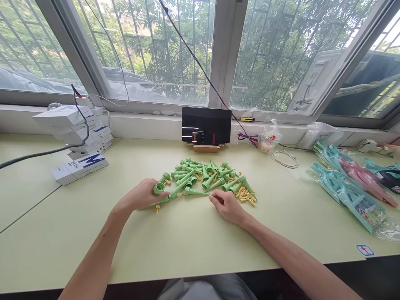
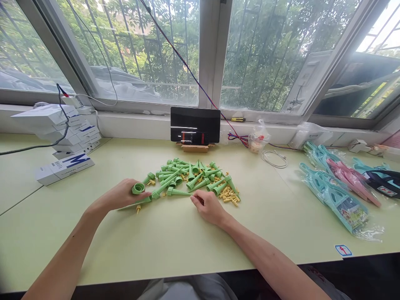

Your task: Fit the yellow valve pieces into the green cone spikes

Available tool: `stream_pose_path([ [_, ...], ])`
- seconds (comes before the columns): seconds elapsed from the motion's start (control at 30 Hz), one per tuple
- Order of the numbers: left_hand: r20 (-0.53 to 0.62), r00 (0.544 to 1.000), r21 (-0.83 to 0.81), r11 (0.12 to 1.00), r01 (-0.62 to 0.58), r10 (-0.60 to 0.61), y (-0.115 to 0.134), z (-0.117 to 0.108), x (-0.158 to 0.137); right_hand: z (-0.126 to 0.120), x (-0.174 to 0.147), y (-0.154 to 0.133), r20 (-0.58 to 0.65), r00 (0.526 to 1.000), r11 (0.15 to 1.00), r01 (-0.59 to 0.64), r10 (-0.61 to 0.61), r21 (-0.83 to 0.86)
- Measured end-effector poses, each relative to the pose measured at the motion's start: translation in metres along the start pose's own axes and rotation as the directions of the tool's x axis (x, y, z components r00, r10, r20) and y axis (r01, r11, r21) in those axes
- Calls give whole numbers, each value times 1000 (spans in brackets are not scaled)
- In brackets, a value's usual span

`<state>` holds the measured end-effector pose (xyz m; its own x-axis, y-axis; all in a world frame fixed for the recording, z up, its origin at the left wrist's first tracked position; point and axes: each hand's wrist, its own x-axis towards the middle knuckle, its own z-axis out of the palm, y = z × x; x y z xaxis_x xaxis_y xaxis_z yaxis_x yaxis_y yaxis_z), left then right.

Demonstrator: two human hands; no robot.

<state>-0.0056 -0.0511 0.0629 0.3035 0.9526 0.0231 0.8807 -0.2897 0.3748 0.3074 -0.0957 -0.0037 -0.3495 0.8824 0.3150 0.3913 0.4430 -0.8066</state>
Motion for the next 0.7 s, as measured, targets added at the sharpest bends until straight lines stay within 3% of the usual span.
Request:
stream_pose_path([
  [0.17, 126, 990, 39, 998, 54, -59, 4, -1, -3, 0, 0, 0, -2, 1000, 1000, 2, -2, 6],
  [0.4, 101, 989, 127, 988, 93, -106, 5, -1, -6, -1, -1, 0, 3, 1000, 1000, -3, 3, 1],
  [0.6, 205, 969, 138, 984, 111, -138, 2, -2, -6, -1, -1, 0, 7, 1000, 1000, -2, 2, -4],
  [0.7, 192, 969, 151, 981, 126, -154, -1, -3, -7, -1, -1, 0, 7, 1000, 1000, -4, 4, -6],
])
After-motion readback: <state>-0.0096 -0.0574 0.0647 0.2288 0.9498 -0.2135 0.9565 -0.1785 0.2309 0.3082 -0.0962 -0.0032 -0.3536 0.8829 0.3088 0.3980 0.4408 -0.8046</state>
